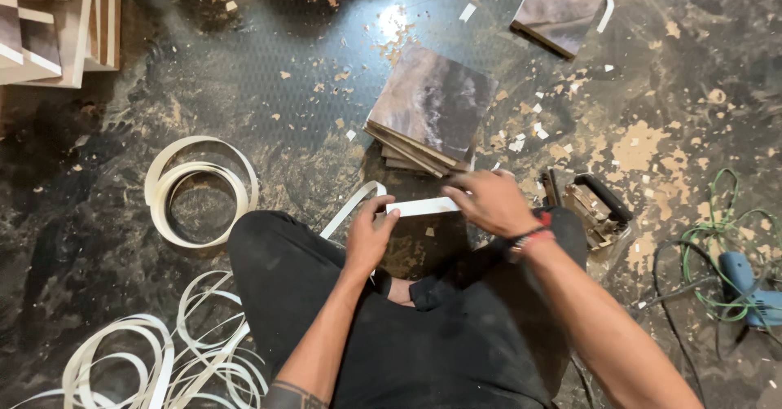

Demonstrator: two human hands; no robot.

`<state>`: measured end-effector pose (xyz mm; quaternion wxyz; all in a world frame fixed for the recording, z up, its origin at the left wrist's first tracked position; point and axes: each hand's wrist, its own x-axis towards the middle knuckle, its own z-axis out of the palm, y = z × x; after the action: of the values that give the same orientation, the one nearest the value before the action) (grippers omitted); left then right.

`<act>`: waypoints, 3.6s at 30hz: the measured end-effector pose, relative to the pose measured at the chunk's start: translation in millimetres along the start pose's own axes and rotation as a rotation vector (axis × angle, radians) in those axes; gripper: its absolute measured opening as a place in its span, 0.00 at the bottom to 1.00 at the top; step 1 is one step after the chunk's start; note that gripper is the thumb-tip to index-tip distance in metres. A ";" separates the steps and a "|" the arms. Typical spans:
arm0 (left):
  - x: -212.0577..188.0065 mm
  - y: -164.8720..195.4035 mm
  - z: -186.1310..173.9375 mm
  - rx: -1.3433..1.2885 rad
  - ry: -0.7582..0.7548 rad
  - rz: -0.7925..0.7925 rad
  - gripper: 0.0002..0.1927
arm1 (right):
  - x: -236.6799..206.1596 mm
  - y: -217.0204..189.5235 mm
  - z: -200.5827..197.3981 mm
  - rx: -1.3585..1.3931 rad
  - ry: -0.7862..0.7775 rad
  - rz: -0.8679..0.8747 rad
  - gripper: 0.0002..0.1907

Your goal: The person sits on the floor and applies white edge banding to the edges of small square wooden boards. They position the banding, use a hot iron to press it down, and then trim the excess material. The finished pieces are stacked nearby.

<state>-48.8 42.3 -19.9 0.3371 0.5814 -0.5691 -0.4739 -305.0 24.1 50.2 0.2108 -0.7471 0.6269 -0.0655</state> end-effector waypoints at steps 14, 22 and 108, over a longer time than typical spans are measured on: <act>-6.7 -29.9 6.1 -0.195 -0.028 -0.098 0.17 | 39.2 -31.9 26.1 -0.074 0.163 -0.145 0.29; -3.1 -22.6 5.1 -0.288 -0.068 -0.122 0.17 | 34.5 30.7 24.2 0.911 -0.051 0.374 0.40; -25.3 169.2 -5.3 0.258 0.026 0.694 0.26 | -45.7 10.6 28.9 -0.189 0.344 0.336 0.14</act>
<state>-99.3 45.2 143.5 0.4090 0.3972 -0.7831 -0.2484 -313.6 73.6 27.5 0.0381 -0.6267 0.7723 -0.0967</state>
